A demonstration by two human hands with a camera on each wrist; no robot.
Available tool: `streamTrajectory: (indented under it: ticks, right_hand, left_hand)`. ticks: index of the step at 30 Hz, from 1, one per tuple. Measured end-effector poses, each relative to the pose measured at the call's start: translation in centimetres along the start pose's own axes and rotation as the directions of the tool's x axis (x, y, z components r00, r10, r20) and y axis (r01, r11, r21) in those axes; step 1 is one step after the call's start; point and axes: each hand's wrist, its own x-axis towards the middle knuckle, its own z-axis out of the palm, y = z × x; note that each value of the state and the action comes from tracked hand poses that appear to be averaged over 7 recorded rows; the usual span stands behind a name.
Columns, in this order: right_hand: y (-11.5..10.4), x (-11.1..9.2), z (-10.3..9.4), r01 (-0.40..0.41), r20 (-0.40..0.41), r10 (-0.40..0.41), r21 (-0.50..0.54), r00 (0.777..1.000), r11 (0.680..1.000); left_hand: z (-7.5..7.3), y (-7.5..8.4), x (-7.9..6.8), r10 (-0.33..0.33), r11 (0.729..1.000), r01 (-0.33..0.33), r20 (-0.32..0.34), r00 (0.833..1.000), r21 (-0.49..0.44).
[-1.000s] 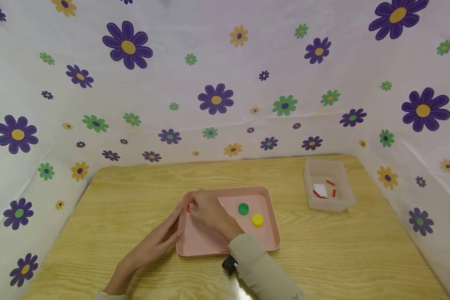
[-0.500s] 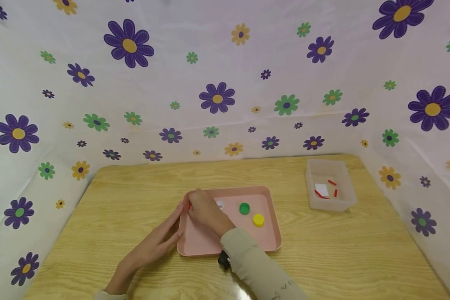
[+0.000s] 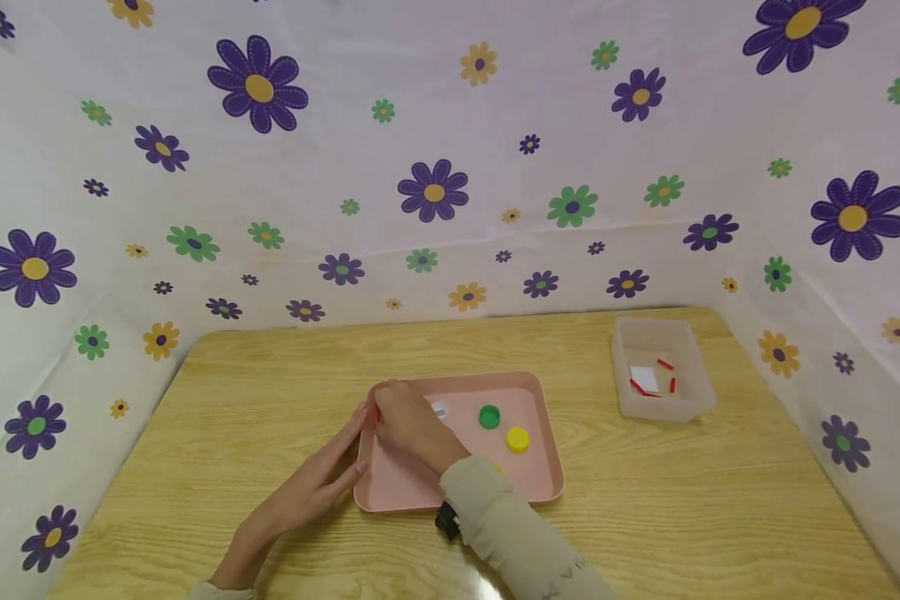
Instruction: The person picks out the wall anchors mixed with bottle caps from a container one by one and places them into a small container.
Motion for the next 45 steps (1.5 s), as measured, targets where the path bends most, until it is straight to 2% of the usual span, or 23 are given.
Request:
streamTrajectory:
  ticks: [5, 7, 12, 16, 20, 28, 31, 34, 37, 40, 45]
  right_hand:
    - [0.0, -0.7, -0.9, -0.025, 0.001, 0.025, 0.078, 1.0, 0.997]
    - [-0.1, -1.1, -1.6, -0.063, 0.01, 0.062, 0.115, 0.998, 0.991]
    - [-0.2, -2.2, -3.8, -0.117, -0.019, 0.12, 0.125, 0.993, 0.985]
    - [0.1, -3.3, -5.6, -0.111, -0.097, 0.124, 0.13, 0.988, 0.985]
    - [0.8, -4.7, -7.1, -0.132, -0.152, 0.154, 0.141, 0.976, 0.981]
    - [2.8, -7.9, -10.2, -0.18, -0.293, 0.2, 0.096, 0.935, 0.979]
    - [4.0, -9.5, -11.6, -0.186, -0.367, 0.212, 0.104, 0.906, 0.977]
    - [5.2, -11.2, -13.1, -0.192, -0.457, 0.203, 0.07, 0.866, 0.979]
    - [6.3, -12.9, -14.5, -0.201, -0.552, 0.183, 0.029, 0.814, 0.979]
    - [7.5, -14.5, -15.8, -0.223, -0.637, 0.18, 0.012, 0.75, 0.975]
    - [9.4, -17.2, -17.5, -0.282, -0.711, 0.253, 0.081, 0.656, 0.956]
  left_hand:
    - [-0.2, 0.0, 0.1, 0.003, 0.999, -0.003, 0.001, 1.0, -0.032]
    - [-0.3, -0.2, 0.1, 0.004, 0.999, -0.004, 0.007, 1.0, -0.039]
    - [-0.6, -1.0, -0.1, -0.025, 0.999, 0.027, 0.055, 0.998, -0.042]
    - [-0.9, -1.0, -0.2, -0.06, 0.996, 0.066, 0.093, 0.994, -0.059]
    - [-1.0, -1.0, -0.1, -0.072, 0.995, 0.079, 0.105, 0.992, -0.065]
    - [-1.1, -0.9, -0.5, -0.094, 0.993, 0.1, 0.084, 0.992, -0.068]
    - [-1.1, -0.9, -0.6, -0.1, 0.992, 0.105, 0.078, 0.992, -0.07]
    - [-1.1, -0.9, -0.6, -0.098, 0.992, 0.103, 0.072, 0.993, -0.069]
    - [-1.1, -0.9, -0.6, -0.084, 0.993, 0.089, 0.077, 0.993, -0.072]
    - [-0.9, -1.0, -0.7, -0.069, 0.996, 0.073, 0.083, 0.994, -0.055]
    - [-0.7, -1.1, -0.8, -0.042, 0.999, 0.044, 0.07, 0.997, -0.023]
